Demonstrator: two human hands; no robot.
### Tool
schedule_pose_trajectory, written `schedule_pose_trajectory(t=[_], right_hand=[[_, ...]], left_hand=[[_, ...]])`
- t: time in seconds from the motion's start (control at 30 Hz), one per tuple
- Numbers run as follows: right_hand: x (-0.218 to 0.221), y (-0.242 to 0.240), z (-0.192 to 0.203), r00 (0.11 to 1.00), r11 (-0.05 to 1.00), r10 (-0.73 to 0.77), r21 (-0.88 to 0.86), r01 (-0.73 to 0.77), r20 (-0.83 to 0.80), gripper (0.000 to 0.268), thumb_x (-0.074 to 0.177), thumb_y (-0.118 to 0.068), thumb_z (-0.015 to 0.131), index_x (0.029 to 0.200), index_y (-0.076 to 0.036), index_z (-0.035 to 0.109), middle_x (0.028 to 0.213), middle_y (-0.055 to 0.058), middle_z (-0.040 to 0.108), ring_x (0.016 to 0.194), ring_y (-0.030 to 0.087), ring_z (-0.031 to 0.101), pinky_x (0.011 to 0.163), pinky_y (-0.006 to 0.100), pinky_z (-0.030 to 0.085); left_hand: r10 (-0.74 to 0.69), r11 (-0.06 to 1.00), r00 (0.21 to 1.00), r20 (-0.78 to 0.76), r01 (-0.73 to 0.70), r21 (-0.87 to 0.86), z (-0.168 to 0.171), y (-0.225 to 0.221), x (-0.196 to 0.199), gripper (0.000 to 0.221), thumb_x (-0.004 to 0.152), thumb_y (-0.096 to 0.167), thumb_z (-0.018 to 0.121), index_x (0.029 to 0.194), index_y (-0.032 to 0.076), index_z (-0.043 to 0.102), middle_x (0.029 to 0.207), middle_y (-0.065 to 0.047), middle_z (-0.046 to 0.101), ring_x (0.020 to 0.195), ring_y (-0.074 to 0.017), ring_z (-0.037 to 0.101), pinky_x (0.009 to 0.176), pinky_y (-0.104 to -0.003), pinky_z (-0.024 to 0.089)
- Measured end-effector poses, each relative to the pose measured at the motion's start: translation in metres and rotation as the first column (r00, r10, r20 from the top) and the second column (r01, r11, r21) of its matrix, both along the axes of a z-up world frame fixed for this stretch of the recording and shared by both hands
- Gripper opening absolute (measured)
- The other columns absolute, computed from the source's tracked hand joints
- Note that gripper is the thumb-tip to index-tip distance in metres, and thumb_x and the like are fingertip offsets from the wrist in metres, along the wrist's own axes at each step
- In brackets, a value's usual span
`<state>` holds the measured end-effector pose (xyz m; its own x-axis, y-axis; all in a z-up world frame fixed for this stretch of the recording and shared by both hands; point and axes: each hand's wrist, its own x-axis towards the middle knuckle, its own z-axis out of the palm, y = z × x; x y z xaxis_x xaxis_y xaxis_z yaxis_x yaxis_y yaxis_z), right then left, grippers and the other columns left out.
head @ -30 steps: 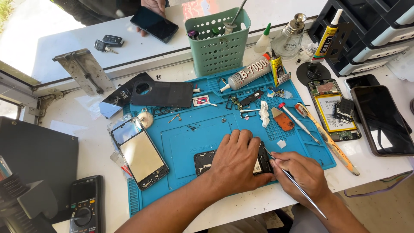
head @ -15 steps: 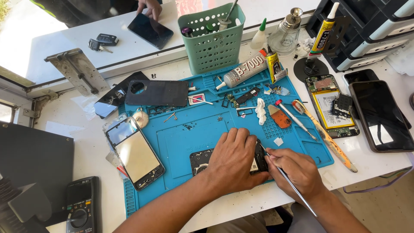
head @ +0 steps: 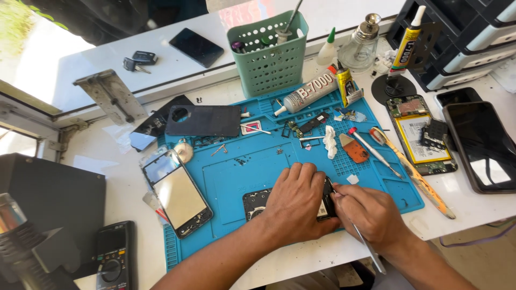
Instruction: Disassembling and repairing a mobile phone at a workstation using specialized tools.
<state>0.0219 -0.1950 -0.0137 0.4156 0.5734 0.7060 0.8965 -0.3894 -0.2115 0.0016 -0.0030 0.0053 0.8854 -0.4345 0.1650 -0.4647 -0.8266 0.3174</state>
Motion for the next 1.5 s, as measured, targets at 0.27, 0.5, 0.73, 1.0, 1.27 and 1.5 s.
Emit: schedule_pose_trajectory(t=[0.27,0.5,0.73,1.0,1.27,1.5], right_hand=[[0.015,-0.015,-0.014,0.986,0.970,0.130,-0.218,-0.106,0.100,0.012,0.093,0.000,0.067,0.083,0.004,0.062,0.104,0.029,0.070,0.081,0.036,0.073,0.069,0.045,0.063],[0.013,-0.014,-0.016,0.989,0.974,0.096,-0.214,-0.071,0.112,0.006,0.091,0.001,0.070,0.095,0.005,0.066,0.110,0.030,0.070,0.081,0.036,0.071,0.067,0.045,0.061],[0.007,-0.008,-0.011,0.997,0.998,0.019,-0.068,-0.014,0.070,0.017,0.092,0.004,0.068,0.078,0.004,0.058,0.095,0.023,0.071,0.084,0.032,0.075,0.071,0.041,0.064],[0.007,-0.010,-0.015,0.999,0.999,0.041,0.028,-0.041,0.022,0.018,0.087,0.005,0.075,0.078,0.005,0.059,0.096,0.026,0.071,0.088,0.032,0.077,0.076,0.042,0.067],[0.007,-0.007,-0.007,0.997,0.996,0.060,0.060,-0.062,0.040,0.017,0.085,0.007,0.076,0.079,0.004,0.060,0.095,0.026,0.072,0.085,0.029,0.077,0.073,0.036,0.067],[0.006,-0.008,-0.009,0.997,0.995,0.057,0.077,-0.061,0.054,0.018,0.083,0.006,0.078,0.080,0.004,0.061,0.095,0.026,0.073,0.085,0.029,0.078,0.074,0.038,0.068]], left_hand=[[-0.011,1.000,0.997,-0.073,0.011,0.006,0.006,0.000,-0.001,0.074,0.080,0.072,0.068,0.106,0.003,0.059,0.103,-0.013,0.055,0.091,-0.0281,0.049,0.078,-0.045,0.043],[-0.011,1.000,0.996,-0.091,0.011,-0.002,0.006,0.002,0.001,0.073,0.079,0.072,0.067,0.105,0.005,0.059,0.102,-0.012,0.055,0.091,-0.0279,0.049,0.079,-0.046,0.042],[-0.007,0.998,1.000,-0.012,0.006,-0.062,0.000,0.001,0.000,0.074,0.078,0.071,0.071,0.107,0.004,0.058,0.104,-0.013,0.055,0.091,-0.0297,0.049,0.079,-0.046,0.043],[0.026,0.995,0.997,-0.069,-0.032,-0.089,0.003,0.004,0.002,0.087,0.070,0.081,0.065,0.112,0.005,0.058,0.108,-0.013,0.054,0.095,-0.0295,0.050,0.083,-0.046,0.045],[0.044,0.968,0.993,-0.106,-0.068,-0.243,-0.029,-0.002,0.019,0.025,0.102,0.025,0.060,0.117,0.004,0.065,0.105,-0.015,0.058,0.092,-0.0351,0.049,0.079,-0.052,0.044],[-0.013,0.886,0.968,-0.251,-0.105,-0.452,-0.021,0.000,0.029,0.022,0.098,0.017,0.067,0.117,0.006,0.073,0.109,-0.014,0.066,0.102,-0.0365,0.059,0.087,-0.051,0.050]])
